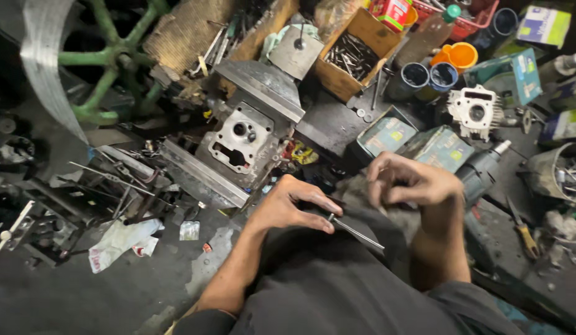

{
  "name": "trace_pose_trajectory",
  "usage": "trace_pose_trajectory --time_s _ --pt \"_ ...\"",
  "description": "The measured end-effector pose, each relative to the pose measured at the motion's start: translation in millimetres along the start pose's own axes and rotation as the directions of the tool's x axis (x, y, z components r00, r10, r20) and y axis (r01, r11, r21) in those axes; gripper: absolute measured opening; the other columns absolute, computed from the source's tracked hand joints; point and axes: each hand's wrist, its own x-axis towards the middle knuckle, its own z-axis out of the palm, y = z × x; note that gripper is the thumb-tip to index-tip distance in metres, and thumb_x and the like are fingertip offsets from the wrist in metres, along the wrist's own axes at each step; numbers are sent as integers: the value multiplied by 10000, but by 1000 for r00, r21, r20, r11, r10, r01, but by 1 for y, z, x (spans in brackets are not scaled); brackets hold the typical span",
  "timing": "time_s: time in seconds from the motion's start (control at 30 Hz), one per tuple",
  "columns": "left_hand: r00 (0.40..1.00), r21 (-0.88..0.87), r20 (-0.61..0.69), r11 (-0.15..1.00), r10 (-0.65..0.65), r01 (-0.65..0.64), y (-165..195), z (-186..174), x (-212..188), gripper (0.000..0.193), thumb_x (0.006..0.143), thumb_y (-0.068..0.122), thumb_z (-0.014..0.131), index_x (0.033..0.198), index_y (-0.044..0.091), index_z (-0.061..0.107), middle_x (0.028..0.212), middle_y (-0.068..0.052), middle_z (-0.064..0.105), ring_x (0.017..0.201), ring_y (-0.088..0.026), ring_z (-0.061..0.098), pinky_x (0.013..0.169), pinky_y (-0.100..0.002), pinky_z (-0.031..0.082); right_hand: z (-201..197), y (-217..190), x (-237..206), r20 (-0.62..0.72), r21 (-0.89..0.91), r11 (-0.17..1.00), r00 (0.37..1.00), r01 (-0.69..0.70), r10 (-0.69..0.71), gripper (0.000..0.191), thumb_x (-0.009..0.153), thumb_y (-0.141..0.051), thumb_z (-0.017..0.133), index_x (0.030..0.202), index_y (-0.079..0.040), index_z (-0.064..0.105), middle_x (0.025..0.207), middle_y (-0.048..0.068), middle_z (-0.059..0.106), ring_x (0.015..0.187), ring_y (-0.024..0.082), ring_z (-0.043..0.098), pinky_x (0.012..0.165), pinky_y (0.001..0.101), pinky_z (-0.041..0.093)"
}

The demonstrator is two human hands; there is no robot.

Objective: The person cleans a small engine cylinder head clamped in a bench vise. They wipe the head with a dark rag, then use a green cloth to wipe the head surface and a metal valve part, handle small fasteners from a box, and pour liquid from a plastic bottle onto the part while continuing to wipe.

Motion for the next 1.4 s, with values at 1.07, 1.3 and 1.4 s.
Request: trace_pose_trajectory --time_s 1.07,1.3,1.4 --pt "600 678 -650 713 466 181 -17 13 39 339 724 210 945 1029 117 830 895 -1 730 899 -186 654 840 -337 528 5 88 71 -806 515 551 590 657 50 347 1088 -312 491 1293 -49 586 1178 120 689 1055 275 687 924 428 570" --pt "704 359 -693 922 157 147 -31 8 39 252 809 193 899 1015 75 815 981 -44 795 896 -150 718 804 -288 574 39 89 75 -633 515 767 773 383 38 388 1088 -307 475 1312 -33 635 1227 111 687 1093 238 657 953 411 537" --pt "661 202 -750 962 29 186 -39 18 48 261 795 201 910 997 72 806 956 -33 801 866 -128 759 807 -269 592 47 100 81 -692 607 638 709 473 133 350 1059 -287 487 1248 -32 635 1240 138 699 1134 268 681 1017 404 542"
